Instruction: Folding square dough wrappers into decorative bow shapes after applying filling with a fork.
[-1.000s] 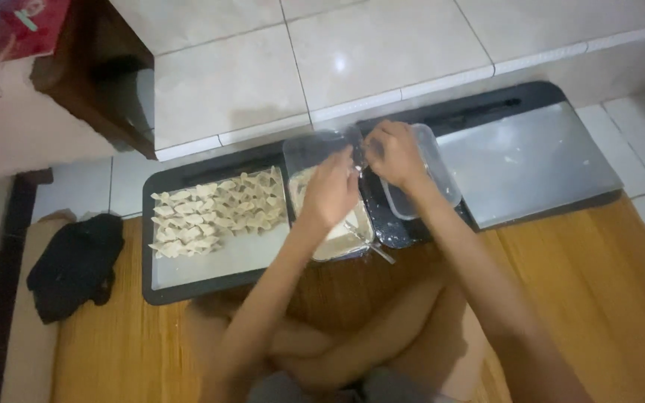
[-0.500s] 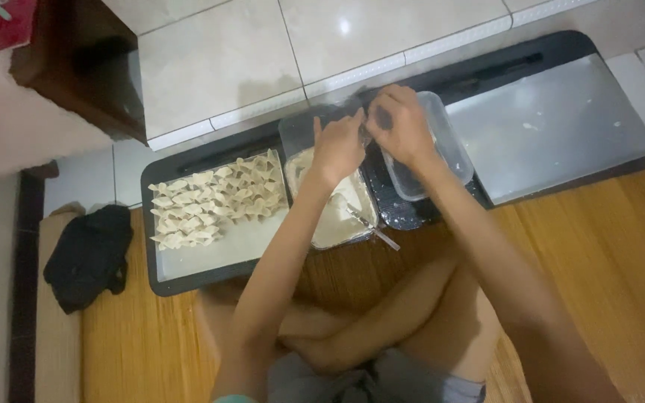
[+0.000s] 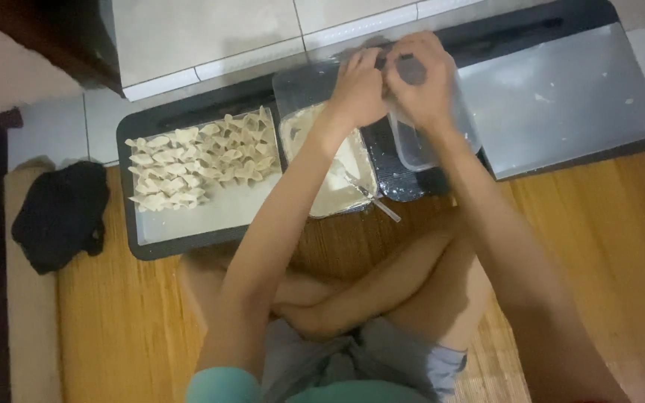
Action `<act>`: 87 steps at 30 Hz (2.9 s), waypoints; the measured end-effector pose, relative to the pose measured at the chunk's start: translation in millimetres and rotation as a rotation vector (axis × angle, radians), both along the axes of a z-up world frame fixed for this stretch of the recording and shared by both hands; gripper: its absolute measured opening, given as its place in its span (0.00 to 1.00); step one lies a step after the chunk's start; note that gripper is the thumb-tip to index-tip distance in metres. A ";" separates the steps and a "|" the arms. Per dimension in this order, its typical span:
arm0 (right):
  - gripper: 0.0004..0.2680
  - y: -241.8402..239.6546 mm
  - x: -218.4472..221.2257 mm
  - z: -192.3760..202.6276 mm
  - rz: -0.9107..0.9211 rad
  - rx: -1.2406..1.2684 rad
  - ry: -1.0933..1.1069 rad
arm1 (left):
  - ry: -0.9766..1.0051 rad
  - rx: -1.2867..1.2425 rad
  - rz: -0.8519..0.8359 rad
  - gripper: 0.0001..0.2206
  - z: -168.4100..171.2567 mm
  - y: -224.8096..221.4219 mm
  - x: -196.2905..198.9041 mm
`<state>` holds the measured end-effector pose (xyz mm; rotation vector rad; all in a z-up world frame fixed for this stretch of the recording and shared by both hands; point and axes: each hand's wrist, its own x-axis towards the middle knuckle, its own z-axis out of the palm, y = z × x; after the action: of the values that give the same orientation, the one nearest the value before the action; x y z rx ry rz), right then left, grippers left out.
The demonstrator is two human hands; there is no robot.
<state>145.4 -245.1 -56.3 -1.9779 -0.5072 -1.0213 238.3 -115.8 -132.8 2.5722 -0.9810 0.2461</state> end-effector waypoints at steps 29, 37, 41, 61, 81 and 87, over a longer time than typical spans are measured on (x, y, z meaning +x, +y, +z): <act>0.03 4.7 -2.5 1.1 -0.062 0.076 0.030 | 0.154 0.123 -0.020 0.30 31.8 1.4 -2.3; 0.03 4.8 -3.0 4.9 -0.075 -0.003 -0.030 | 0.116 0.334 0.016 0.34 32.1 -8.8 -1.7; 0.02 1.1 -2.8 3.9 -0.039 0.088 0.060 | 0.306 0.298 0.045 0.23 53.3 -3.0 -6.4; 0.03 -1.6 -0.7 -0.2 -0.033 0.108 0.090 | 0.416 -0.092 -0.073 0.18 49.5 -9.4 3.8; 0.05 -2.4 22.4 -41.9 -0.109 -0.233 0.234 | 1.167 -1.367 0.464 0.25 123.5 78.4 -43.5; 0.09 4.1 16.7 -25.2 -0.149 -0.410 0.460 | 0.338 -0.473 -0.027 0.23 106.7 133.9 -106.4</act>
<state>162.1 -241.1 -81.4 -2.5536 -0.3314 -0.5383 131.9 18.1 -26.1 2.0793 -0.7273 0.0248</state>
